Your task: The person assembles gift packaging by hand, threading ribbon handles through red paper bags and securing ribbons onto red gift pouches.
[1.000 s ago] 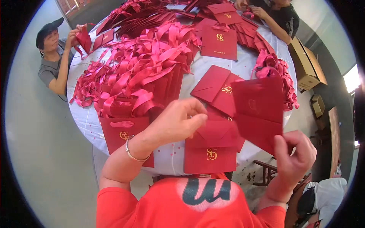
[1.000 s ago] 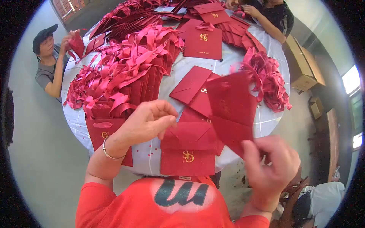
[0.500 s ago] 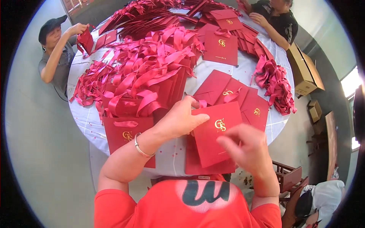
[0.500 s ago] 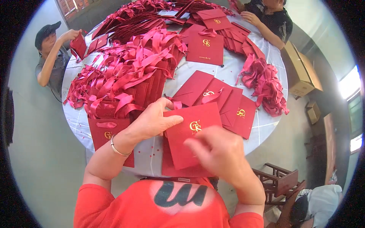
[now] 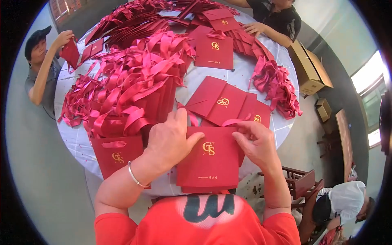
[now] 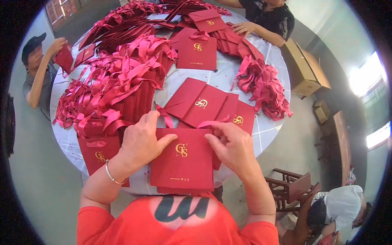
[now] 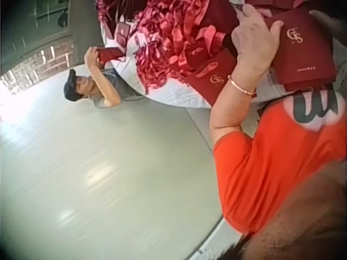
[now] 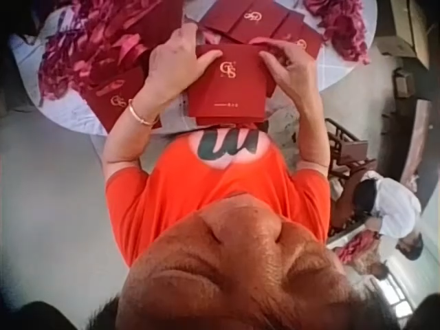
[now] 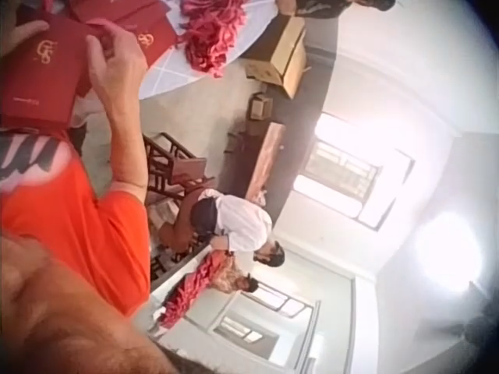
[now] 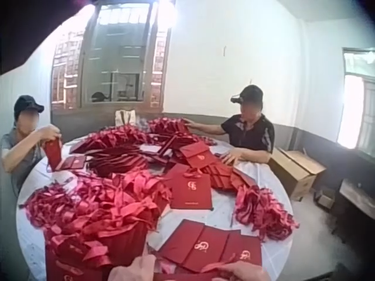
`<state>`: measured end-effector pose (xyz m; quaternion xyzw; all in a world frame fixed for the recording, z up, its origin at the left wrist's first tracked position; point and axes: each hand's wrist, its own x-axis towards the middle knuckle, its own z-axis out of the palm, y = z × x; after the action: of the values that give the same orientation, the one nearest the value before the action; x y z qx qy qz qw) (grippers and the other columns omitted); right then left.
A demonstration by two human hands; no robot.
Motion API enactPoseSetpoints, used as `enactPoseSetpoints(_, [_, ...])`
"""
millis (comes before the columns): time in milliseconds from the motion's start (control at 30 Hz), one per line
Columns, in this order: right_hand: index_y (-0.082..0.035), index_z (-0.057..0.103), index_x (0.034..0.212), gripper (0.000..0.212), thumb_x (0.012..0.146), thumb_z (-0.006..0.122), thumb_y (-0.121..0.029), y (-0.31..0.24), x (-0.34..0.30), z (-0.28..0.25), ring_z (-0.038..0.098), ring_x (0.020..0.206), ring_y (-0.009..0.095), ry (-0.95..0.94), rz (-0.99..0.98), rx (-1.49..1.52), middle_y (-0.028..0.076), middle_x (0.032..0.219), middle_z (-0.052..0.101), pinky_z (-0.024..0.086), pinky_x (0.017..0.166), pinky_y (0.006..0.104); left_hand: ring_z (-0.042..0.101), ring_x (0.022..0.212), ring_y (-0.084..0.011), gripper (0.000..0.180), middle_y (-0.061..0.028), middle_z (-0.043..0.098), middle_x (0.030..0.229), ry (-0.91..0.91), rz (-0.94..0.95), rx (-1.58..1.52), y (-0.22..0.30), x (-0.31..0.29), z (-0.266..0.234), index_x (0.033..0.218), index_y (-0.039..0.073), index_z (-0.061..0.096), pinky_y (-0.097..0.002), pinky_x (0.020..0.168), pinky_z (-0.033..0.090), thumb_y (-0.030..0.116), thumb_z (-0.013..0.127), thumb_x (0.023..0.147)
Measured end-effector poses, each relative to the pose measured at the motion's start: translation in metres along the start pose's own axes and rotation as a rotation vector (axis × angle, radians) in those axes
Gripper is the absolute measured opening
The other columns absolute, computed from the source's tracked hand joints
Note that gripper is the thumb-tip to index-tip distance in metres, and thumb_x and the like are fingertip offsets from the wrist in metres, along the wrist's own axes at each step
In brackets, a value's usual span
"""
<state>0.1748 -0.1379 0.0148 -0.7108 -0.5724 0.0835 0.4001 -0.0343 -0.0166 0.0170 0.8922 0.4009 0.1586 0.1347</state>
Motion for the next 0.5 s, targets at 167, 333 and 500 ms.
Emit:
enactPoseSetpoints(167, [0.001,0.070,0.092,0.015,0.081,0.075,-0.007,0.039,0.019,-0.021,0.061,0.064,0.014,0.209,0.069,-0.035,0.009,0.076,0.066,0.048,0.059,0.0294,0.066,0.064,-0.0321,0.046,-0.0167,0.060,0.094,0.160,0.159,-0.003,-0.001,-0.004,0.004,0.099,0.003,0.052,-0.0389,0.052,0.053,0.034,0.078,0.078])
enactPoseSetpoints(333, [-0.003,0.069,0.095,0.017,0.079,0.066,0.000,0.117,0.053,-0.049,0.065,0.083,0.026,0.360,-0.155,-0.523,0.010,0.096,0.067,0.053,0.073,0.0370,0.066,0.065,-0.0284,0.037,-0.0150,0.060,0.111,0.258,0.428,-0.174,0.005,-0.003,0.005,0.107,0.002,0.057,-0.0358,0.056,0.053,0.015,0.075,0.078])
enactPoseSetpoints(500, [-0.010,0.073,0.094,0.024,0.073,0.065,-0.001,0.118,0.071,-0.058,0.055,0.112,0.031,0.131,-0.351,-0.915,0.009,0.124,0.058,0.047,0.092,0.0410,0.069,0.073,-0.0295,0.034,-0.0157,0.064,0.117,0.079,0.457,-0.220,0.005,-0.009,0.015,0.108,0.001,0.062,-0.0371,0.063,0.056,0.014,0.075,0.079])
